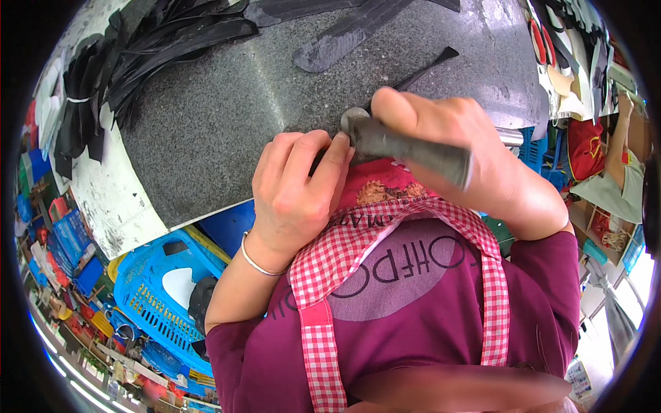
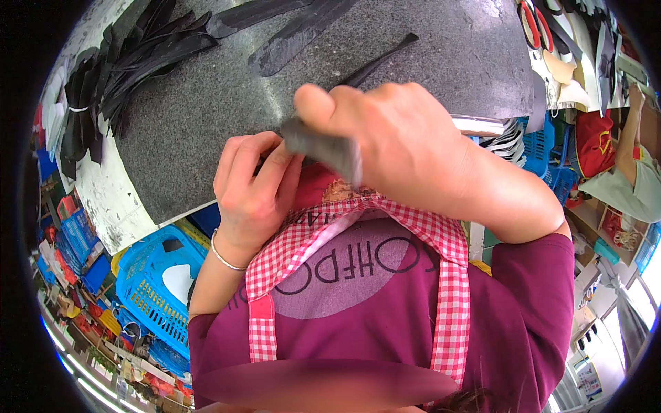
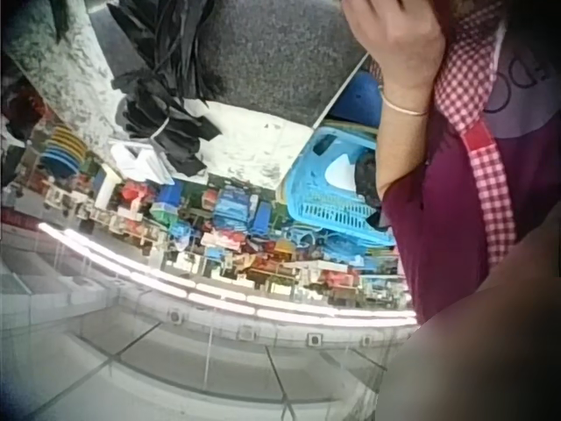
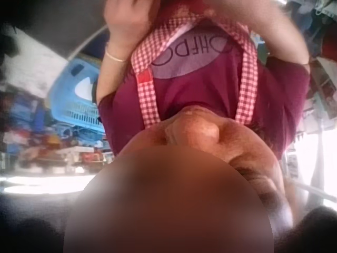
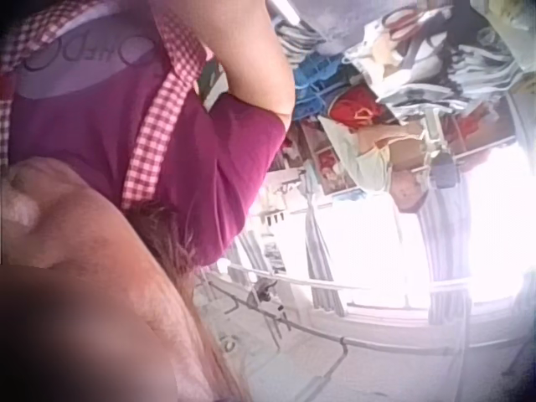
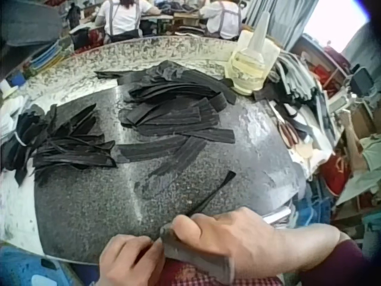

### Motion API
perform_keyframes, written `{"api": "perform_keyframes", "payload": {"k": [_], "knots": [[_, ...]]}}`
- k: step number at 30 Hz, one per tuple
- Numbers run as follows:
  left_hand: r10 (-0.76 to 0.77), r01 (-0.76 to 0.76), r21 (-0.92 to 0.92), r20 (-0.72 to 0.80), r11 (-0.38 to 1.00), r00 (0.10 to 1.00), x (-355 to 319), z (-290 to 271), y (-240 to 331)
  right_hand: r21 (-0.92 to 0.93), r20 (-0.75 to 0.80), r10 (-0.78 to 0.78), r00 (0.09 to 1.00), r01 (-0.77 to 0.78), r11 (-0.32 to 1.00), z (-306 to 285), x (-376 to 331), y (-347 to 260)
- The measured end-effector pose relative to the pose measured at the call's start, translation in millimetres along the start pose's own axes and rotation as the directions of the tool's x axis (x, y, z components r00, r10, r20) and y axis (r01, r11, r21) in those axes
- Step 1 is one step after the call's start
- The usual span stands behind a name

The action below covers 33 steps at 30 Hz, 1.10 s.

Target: Hammering the edges of black leather strips on a workbench to flatten or fold them.

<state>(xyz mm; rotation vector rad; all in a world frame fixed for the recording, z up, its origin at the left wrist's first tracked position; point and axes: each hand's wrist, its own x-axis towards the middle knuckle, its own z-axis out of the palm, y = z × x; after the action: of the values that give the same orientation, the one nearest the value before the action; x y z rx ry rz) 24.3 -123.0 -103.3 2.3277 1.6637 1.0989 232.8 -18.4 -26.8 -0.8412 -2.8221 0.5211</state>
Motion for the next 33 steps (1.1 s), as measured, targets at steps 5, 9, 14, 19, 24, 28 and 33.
{"api": "perform_keyframes", "payload": {"k": [5, 9, 14, 19, 24, 28, 33], "knots": [[-0.018, 0.018, -0.008, 0.026, 1.0, 0.999, 2, -7, -1, 0.166, 0.056, 0.048, 0.997, -0.056, 0.985, -16, 9, 0], [-0.093, 0.098, -0.09, 0.058, 0.991, 0.994, 24, -8, 1, 0.127, -0.061, 0.122, 0.991, -0.113, 0.985, -2, -10, 9], [-0.021, 0.023, -0.052, 0.044, 0.998, 0.999, 40, 10, 3, 0.064, -0.089, 0.212, 0.973, -0.206, 0.976, -12, -20, 28], [-0.277, 0.408, -0.422, 0.338, 0.81, 0.9, 60, -10, -9, 0.121, -0.089, 0.275, 0.957, -0.264, 0.957, -28, -21, 46], [-0.503, 0.537, -0.27, 0.188, 0.799, 0.844, 65, -119, -93, 0.081, -0.311, 0.369, 0.876, -0.363, 0.928, -46, -15, 79], [-0.325, 0.339, 0.115, -0.127, 0.934, 0.937, 94, -113, -88, 0.193, -0.229, 0.39, 0.892, -0.352, 0.916, -74, 23, 69], [0.042, -0.048, 0.217, 0.031, 0.975, 0.999, 146, 12, -22, -0.02, -0.445, 0.011, 0.895, -0.022, 1.0, -55, 64, 87]]}}
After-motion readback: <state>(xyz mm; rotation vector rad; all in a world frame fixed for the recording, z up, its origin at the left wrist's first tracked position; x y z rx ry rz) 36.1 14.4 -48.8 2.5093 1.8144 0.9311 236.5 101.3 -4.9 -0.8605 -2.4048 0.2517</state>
